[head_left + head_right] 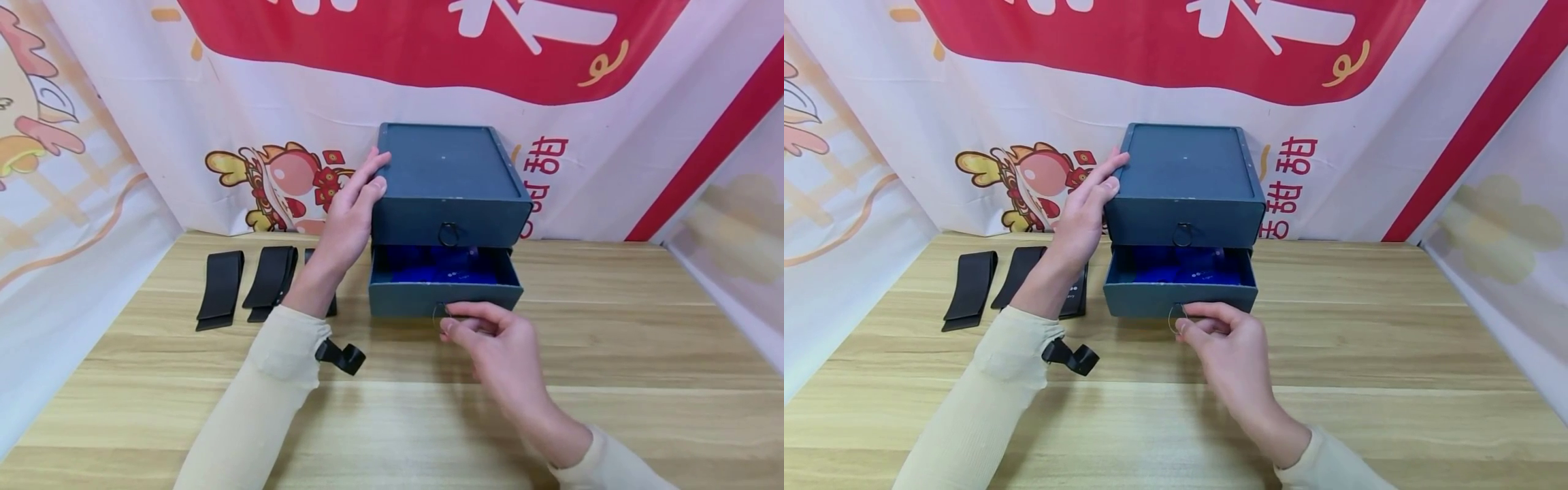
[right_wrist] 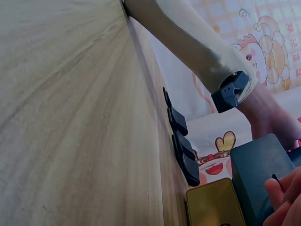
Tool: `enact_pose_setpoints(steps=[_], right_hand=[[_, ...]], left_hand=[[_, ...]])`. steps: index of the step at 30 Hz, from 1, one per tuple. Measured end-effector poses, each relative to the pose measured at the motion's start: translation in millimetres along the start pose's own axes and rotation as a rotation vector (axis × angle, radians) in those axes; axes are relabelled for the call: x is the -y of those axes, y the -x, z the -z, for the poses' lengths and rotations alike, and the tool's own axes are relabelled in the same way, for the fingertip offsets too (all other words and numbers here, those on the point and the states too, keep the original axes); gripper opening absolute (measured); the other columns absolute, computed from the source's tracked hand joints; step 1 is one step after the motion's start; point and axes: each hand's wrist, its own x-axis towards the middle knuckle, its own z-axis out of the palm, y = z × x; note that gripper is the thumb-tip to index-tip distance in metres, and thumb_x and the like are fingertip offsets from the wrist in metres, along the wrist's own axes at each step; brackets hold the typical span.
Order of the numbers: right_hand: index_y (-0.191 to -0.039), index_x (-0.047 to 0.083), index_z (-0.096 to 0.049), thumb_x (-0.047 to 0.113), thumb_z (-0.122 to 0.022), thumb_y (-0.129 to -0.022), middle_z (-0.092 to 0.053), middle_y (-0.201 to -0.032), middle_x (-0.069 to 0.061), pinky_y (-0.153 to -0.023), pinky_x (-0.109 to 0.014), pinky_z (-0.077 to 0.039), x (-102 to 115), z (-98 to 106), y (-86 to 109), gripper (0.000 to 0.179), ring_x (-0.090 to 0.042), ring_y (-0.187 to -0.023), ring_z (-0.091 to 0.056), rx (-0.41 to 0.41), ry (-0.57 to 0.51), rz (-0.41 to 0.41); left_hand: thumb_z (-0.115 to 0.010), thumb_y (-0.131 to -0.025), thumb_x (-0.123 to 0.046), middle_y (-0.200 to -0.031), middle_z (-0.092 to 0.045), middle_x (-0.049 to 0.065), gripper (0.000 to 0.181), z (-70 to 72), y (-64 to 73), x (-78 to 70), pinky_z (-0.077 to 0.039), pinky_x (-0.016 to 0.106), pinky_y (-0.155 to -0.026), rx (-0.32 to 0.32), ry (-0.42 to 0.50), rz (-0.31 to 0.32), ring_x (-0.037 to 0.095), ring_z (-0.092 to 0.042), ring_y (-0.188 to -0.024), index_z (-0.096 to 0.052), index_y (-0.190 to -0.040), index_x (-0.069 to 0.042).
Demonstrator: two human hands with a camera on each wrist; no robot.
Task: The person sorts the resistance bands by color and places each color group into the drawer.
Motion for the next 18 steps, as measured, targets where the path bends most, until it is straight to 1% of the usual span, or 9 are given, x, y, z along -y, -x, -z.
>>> enact_pose_setpoints(steps=[5,6,7,9,11,12,13,16,18], right_hand=[[-0.114,0.017,-0.08,0.02,-0.079,-0.095,-0.082,-0.096,-0.006,-0.041,-0.027,-0.035,0.9,-0.7,-6.2,0.019,-0.019,-0.059,-0.053,0.004,-0.009,0.007],[-0.115,0.017,-0.08,0.02,-0.078,-0.096,-0.082,-0.096,-0.007,-0.041,-0.027,-0.034,1.0,-1.1,-7.8,0.019,-0.02,-0.06,-0.055,0.004,-0.011,0.011],[-0.115,0.017,-0.08,0.019,-0.078,-0.096,-0.082,-0.097,-0.007,-0.042,-0.027,-0.033,1.1,-1.5,-9.6,0.019,-0.019,-0.063,-0.059,0.003,-0.012,0.02],[-0.115,0.016,-0.08,0.018,-0.077,-0.097,-0.082,-0.099,-0.008,-0.044,-0.027,-0.033,0.9,-2.4,-13.5,0.018,-0.018,-0.071,-0.067,0.001,-0.01,0.04],[-0.115,0.015,-0.08,0.017,-0.075,-0.098,-0.082,-0.101,-0.01,-0.048,-0.027,-0.035,0.5,-3.5,-18.1,0.018,-0.018,-0.083,-0.074,-0.002,-0.005,0.062],[-0.115,0.015,-0.08,0.016,-0.075,-0.098,-0.081,-0.102,-0.011,-0.051,-0.026,-0.039,0.3,-4.0,-20.5,0.018,-0.018,-0.088,-0.076,-0.004,-0.001,0.074],[-0.115,0.015,-0.08,0.016,-0.075,-0.099,-0.081,-0.102,-0.011,-0.053,-0.026,-0.04,-0.1,-4.6,-23.2,0.018,-0.018,-0.092,-0.077,-0.008,0.007,0.083],[-0.114,0.017,-0.081,0.016,-0.075,-0.099,-0.081,-0.103,-0.013,-0.053,-0.025,-0.041,-1.2,-6.2,-31.2,0.017,-0.021,-0.093,-0.077,-0.022,0.026,0.104],[-0.114,0.018,-0.081,0.017,-0.075,-0.099,-0.081,-0.102,-0.013,-0.052,-0.025,-0.04,-1.8,-6.8,-36.4,0.016,-0.026,-0.091,-0.075,-0.028,0.035,0.117]], left_hand=[[-0.041,-0.114,-0.035,-0.176,-0.024,-0.018,0.05,-0.2,-0.2,0.1,-0.022,0.04,-0.135,0.001,0.004,0.001,0.004,-0.02,-0.163,-0.044,-0.163,-0.025],[-0.041,-0.114,-0.035,-0.176,-0.024,-0.018,0.05,-0.3,-0.3,0.1,-0.022,0.04,-0.135,0.001,0.006,0.0,0.004,-0.02,-0.163,-0.044,-0.163,-0.025],[-0.041,-0.114,-0.035,-0.176,-0.024,-0.017,0.05,-0.2,-0.4,0.1,-0.022,0.04,-0.136,0.001,0.007,-0.001,0.004,-0.02,-0.163,-0.044,-0.163,-0.024],[-0.041,-0.114,-0.035,-0.176,-0.024,-0.017,0.05,0.0,-0.6,0.2,-0.022,0.04,-0.136,0.001,0.007,-0.003,0.003,-0.02,-0.163,-0.044,-0.163,-0.024],[-0.041,-0.114,-0.034,-0.176,-0.024,-0.017,0.05,0.1,-0.8,0.3,-0.021,0.039,-0.136,0.003,0.007,-0.005,0.003,-0.02,-0.163,-0.044,-0.163,-0.024],[-0.041,-0.114,-0.034,-0.176,-0.023,-0.017,0.05,0.2,-0.8,0.3,-0.021,0.039,-0.136,0.004,0.007,-0.005,0.003,-0.02,-0.163,-0.044,-0.163,-0.024],[-0.041,-0.114,-0.034,-0.176,-0.023,-0.017,0.05,0.2,-0.8,0.3,-0.021,0.038,-0.136,0.005,0.007,-0.006,0.003,-0.02,-0.163,-0.044,-0.163,-0.024],[-0.041,-0.114,-0.034,-0.176,-0.023,-0.018,0.05,-0.1,-0.7,0.7,-0.022,0.038,-0.135,0.008,0.01,-0.006,0.002,-0.019,-0.163,-0.044,-0.163,-0.024],[-0.041,-0.114,-0.034,-0.176,-0.023,-0.018,0.05,-0.3,-0.5,0.7,-0.022,0.037,-0.135,0.009,0.012,-0.006,0.002,-0.019,-0.163,-0.044,-0.163,-0.024]])
